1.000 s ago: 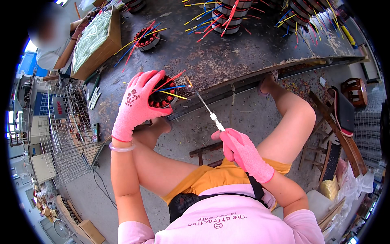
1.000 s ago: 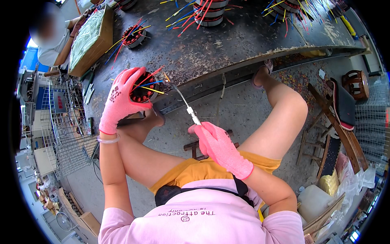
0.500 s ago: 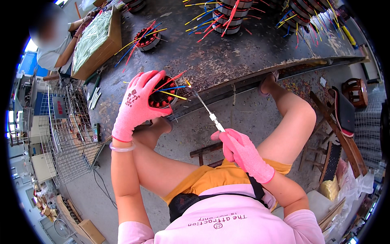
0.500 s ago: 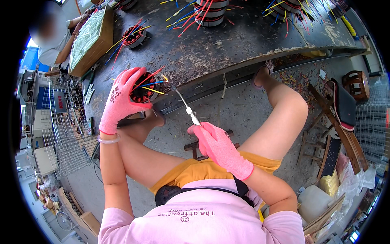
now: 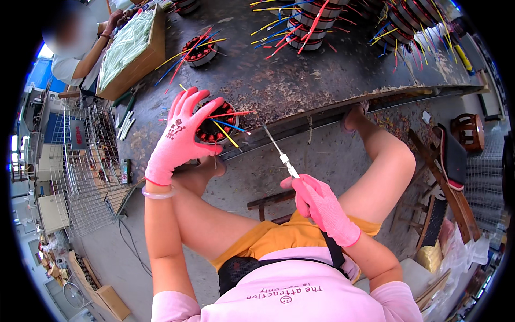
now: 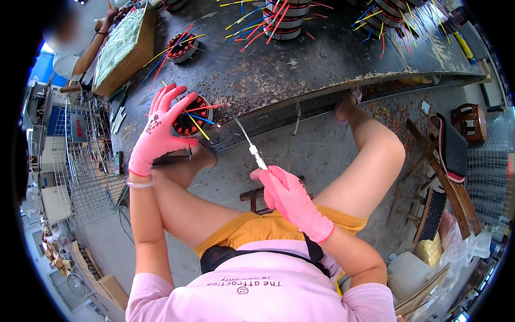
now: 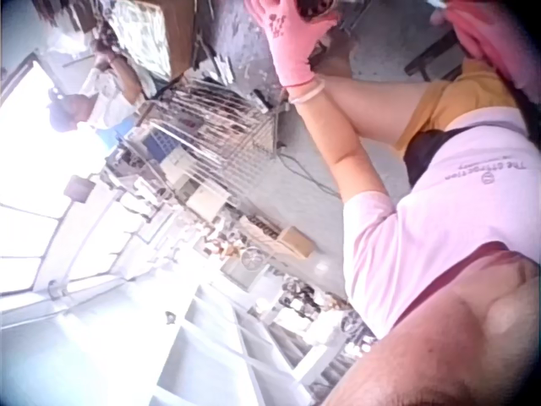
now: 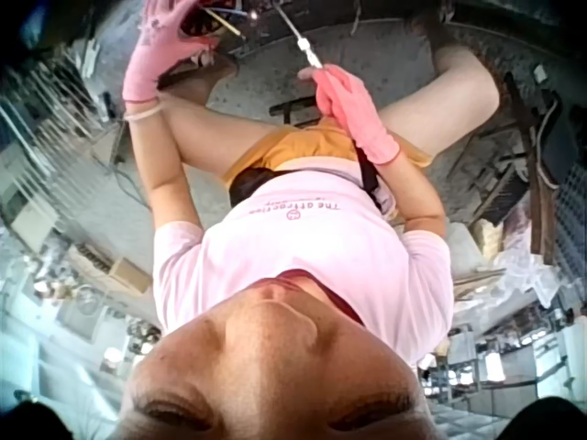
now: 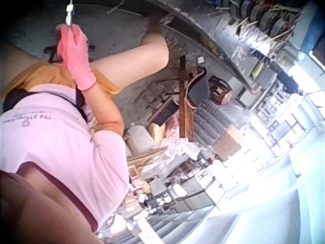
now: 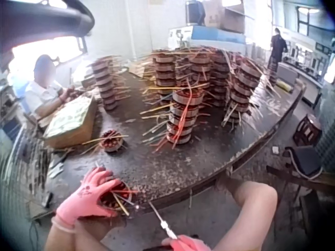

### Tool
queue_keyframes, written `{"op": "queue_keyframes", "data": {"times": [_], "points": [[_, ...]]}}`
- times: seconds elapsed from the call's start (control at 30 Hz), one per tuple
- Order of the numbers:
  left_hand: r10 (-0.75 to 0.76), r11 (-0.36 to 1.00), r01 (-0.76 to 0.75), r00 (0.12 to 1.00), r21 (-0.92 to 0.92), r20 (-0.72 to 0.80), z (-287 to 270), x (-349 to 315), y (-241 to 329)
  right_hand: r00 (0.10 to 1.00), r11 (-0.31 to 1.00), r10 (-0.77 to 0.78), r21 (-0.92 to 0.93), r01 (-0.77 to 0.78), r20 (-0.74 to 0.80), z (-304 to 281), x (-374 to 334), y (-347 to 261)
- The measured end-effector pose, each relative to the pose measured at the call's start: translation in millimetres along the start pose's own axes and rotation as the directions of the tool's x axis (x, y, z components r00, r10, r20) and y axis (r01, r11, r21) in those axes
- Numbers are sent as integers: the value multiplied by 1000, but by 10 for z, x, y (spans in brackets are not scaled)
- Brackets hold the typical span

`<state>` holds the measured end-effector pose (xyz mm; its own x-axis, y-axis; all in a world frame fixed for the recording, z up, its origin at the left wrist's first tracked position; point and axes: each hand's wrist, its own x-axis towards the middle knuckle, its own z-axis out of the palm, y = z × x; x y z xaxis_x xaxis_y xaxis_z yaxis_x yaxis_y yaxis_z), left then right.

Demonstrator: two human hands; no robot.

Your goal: The person sits on the floor and uses a soldering iron to attach wires to small circular electronic components. They pick up a component, apply solder to the wire connections, and place the finished unit into a stack on the table.

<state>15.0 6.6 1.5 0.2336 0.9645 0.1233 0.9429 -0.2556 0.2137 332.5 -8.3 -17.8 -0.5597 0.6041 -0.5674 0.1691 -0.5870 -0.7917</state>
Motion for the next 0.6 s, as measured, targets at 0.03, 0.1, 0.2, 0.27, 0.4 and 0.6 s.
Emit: {"op": "queue_keyframes", "data": {"times": [0.03, 0.1, 0.2, 0.27, 0.4, 0.6], "points": [[-12, 999, 12, 1000, 32, -4, -6, 2, 13, 1000, 1000, -9, -12, 9, -1, 1, 5, 6], [5, 1000, -5, 1000, 0, 23, -9, 15, -32, 1000, 999, -21, -30, 21, 0, 5, 21, 19], [19, 999, -18, 1000, -46, 11, -3, 12, -80, 1000, 999, -23, -47, 22, -7, 22, 25, 3], [19, 998, -19, 1000, -62, -2, 3, 11, -92, 1000, 998, -12, -56, 11, -17, 64, 12, -56], [-6, 998, 5, 1000, -64, -11, 9, 7, -84, 1000, 999, 6, -38, -7, -13, 33, 38, -3], [-17, 999, 17, 1000, -38, 6, -14, 10, -72, 1000, 999, -17, -43, 17, -6, 21, 61, 36]]}}
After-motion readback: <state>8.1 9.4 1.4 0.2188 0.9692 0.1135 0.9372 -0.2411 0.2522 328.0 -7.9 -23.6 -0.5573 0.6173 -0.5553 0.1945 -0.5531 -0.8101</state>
